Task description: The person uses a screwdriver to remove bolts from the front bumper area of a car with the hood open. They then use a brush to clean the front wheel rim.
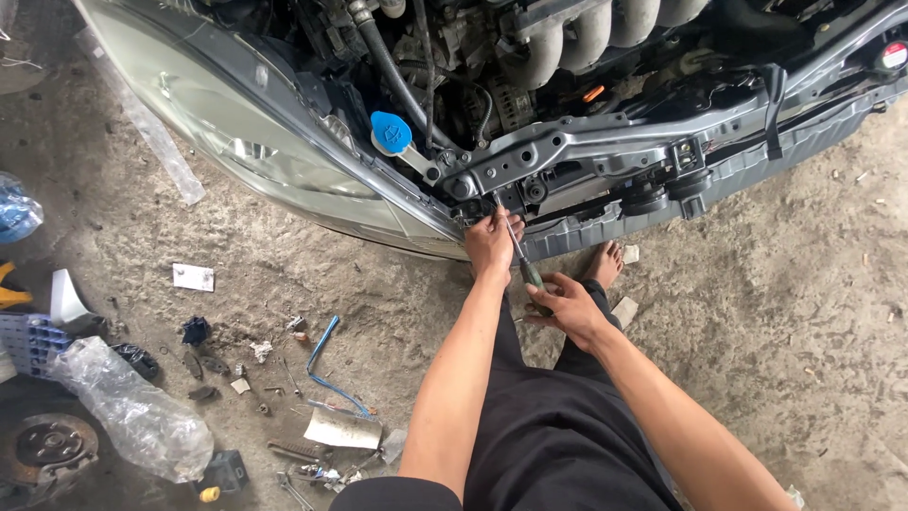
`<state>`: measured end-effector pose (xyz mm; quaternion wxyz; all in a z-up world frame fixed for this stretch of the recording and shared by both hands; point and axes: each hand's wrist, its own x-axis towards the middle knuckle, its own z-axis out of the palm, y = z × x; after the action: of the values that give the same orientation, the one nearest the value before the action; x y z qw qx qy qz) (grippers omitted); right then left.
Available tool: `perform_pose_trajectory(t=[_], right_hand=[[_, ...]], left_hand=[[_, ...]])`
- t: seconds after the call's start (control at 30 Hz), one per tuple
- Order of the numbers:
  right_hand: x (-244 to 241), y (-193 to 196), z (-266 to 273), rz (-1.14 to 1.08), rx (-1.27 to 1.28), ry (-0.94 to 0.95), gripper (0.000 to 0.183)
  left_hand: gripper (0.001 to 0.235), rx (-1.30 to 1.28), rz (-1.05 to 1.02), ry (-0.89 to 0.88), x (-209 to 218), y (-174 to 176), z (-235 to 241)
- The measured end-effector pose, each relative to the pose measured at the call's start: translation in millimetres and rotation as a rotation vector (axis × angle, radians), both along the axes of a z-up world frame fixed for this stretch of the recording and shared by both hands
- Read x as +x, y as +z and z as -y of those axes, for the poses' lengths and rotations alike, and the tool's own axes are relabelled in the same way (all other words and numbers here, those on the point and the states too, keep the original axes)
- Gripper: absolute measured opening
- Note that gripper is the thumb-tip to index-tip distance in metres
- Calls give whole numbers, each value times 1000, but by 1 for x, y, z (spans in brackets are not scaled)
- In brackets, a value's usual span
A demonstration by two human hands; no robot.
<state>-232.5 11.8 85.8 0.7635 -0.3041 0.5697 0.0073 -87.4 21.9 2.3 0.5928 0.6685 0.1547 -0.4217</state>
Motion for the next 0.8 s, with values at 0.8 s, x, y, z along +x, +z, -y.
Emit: perform_pose_trajectory(t=[0.8], right_hand=[[-16, -69, -32, 54, 171, -299, 23]], left_hand=[[31, -72, -111, 118, -2, -22, -10]])
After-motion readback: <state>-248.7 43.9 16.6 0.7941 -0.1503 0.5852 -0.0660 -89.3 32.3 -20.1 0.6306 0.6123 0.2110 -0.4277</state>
